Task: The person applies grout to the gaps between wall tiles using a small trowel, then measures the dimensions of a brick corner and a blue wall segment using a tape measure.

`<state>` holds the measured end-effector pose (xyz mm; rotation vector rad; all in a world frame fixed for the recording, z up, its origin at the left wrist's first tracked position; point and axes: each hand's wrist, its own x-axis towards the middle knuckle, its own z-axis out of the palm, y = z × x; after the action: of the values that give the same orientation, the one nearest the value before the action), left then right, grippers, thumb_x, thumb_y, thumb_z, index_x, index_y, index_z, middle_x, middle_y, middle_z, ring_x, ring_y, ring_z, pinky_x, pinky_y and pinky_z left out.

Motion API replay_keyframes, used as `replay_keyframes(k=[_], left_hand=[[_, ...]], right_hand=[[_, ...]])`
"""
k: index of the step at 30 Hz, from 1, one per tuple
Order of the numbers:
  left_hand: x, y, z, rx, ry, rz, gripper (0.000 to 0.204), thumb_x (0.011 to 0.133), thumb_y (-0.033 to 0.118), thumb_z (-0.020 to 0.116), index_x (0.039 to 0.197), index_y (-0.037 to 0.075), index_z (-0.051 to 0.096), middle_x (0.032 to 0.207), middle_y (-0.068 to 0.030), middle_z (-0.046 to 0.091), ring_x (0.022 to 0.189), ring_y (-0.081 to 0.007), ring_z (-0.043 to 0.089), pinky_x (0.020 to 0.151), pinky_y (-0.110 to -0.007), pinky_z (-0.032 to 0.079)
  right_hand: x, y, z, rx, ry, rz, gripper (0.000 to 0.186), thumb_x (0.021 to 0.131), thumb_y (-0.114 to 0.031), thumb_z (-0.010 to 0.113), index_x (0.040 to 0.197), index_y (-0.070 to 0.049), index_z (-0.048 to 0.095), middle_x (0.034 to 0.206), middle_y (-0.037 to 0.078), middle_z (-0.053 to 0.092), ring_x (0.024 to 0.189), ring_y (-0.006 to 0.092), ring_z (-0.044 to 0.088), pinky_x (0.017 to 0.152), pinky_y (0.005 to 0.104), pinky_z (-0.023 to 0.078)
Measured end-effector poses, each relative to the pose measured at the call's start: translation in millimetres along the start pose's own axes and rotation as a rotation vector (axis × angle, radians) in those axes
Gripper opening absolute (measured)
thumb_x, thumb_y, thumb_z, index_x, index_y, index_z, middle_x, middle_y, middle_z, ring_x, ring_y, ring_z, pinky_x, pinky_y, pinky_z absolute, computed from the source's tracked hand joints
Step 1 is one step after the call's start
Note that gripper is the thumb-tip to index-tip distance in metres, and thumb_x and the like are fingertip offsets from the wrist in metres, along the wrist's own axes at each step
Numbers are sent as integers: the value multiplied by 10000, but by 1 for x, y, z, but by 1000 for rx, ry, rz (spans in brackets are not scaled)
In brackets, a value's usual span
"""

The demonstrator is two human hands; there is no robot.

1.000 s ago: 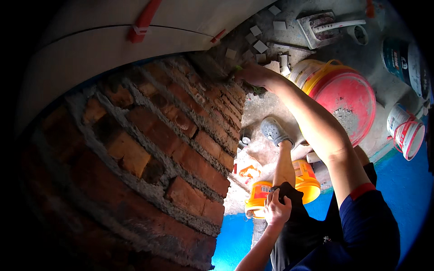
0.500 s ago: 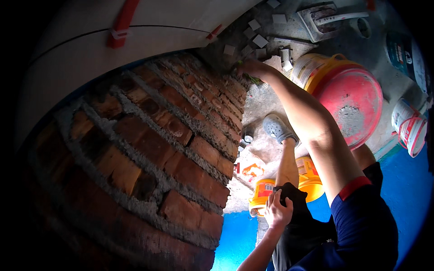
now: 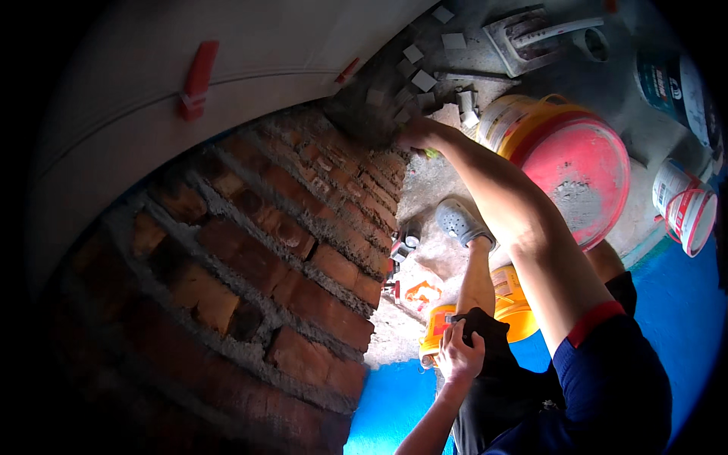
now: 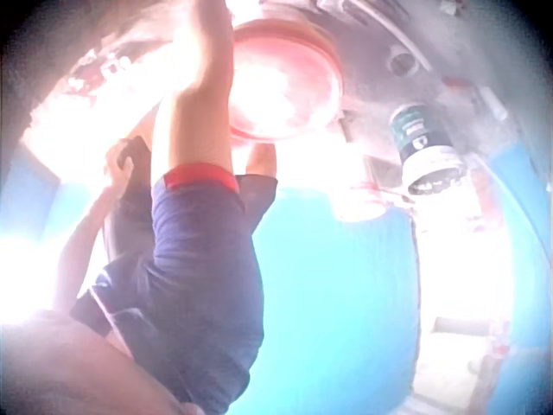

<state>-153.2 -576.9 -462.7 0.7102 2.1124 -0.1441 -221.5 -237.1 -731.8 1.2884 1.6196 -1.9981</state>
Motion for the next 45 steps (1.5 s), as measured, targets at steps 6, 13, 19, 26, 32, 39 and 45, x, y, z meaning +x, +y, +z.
replay_keyframes(k=[6, 13, 19, 26, 32, 39, 45], left_hand=[[2, 6, 0, 23, -37, 9, 386, 769, 250, 583, 1102, 55, 612, 1102, -157, 615, 1040, -341, 574, 910, -417, 451], [0, 1, 2, -33, -46, -21, 383, 771, 250, 587, 1103, 63, 613, 1091, -147, 623, 1011, -331, 593, 908, -419, 453], [-2, -5, 4, -38, -3, -6, 364, 767, 240, 589, 1079, 56, 626, 1079, -140, 635, 989, -325, 606, 890, -409, 468], [-3, 8, 8, -14, 10, 50, 370, 758, 241, 591, 1076, 56, 629, 1085, -142, 630, 1001, -330, 601, 899, -402, 465], [-2, 19, 12, 98, -6, 40, 365, 747, 247, 593, 1049, 44, 633, 1063, -145, 614, 998, -333, 581, 889, -422, 460], [1, 45, 30, 277, -129, -67, 361, 748, 324, 537, 989, 75, 640, 1055, -173, 623, 1010, -359, 573, 869, -531, 429], [-23, 42, 32, 267, -26, -15, 318, 758, 232, 528, 985, 33, 628, 964, -194, 627, 938, -368, 595, 811, -507, 449]], right_hand=[[-1, 10, -13, 342, -72, 156, 143, 798, -143, 560, 729, -33, 622, 524, 71, 552, 390, 173, 499, 361, 328, 403], [41, -9, -18, 610, 20, -139, 201, 860, -242, 565, 809, -59, 632, 583, 45, 585, 437, 150, 526, 395, 294, 426], [28, -45, -44, 779, -309, -117, 300, 844, -321, 616, 1050, -104, 638, 981, 95, 636, 822, 136, 614, 600, 285, 533], [-15, -66, -30, 269, -74, -538, 252, 897, -226, 557, 1109, -101, 607, 1004, 128, 629, 769, 148, 635, 545, 286, 537], [-123, -67, 6, 388, -364, 69, 165, 867, -149, 550, 981, -46, 613, 745, 108, 598, 475, 147, 538, 369, 249, 429], [-325, -13, -2, 392, -366, -128, 204, 850, -215, 559, 783, -36, 629, 682, 61, 619, 605, 142, 587, 537, 307, 479], [-534, 16, -69, 921, 22, 124, 347, 744, -87, 643, 1080, -48, 565, 698, 48, 571, 535, 115, 545, 466, 261, 440]])
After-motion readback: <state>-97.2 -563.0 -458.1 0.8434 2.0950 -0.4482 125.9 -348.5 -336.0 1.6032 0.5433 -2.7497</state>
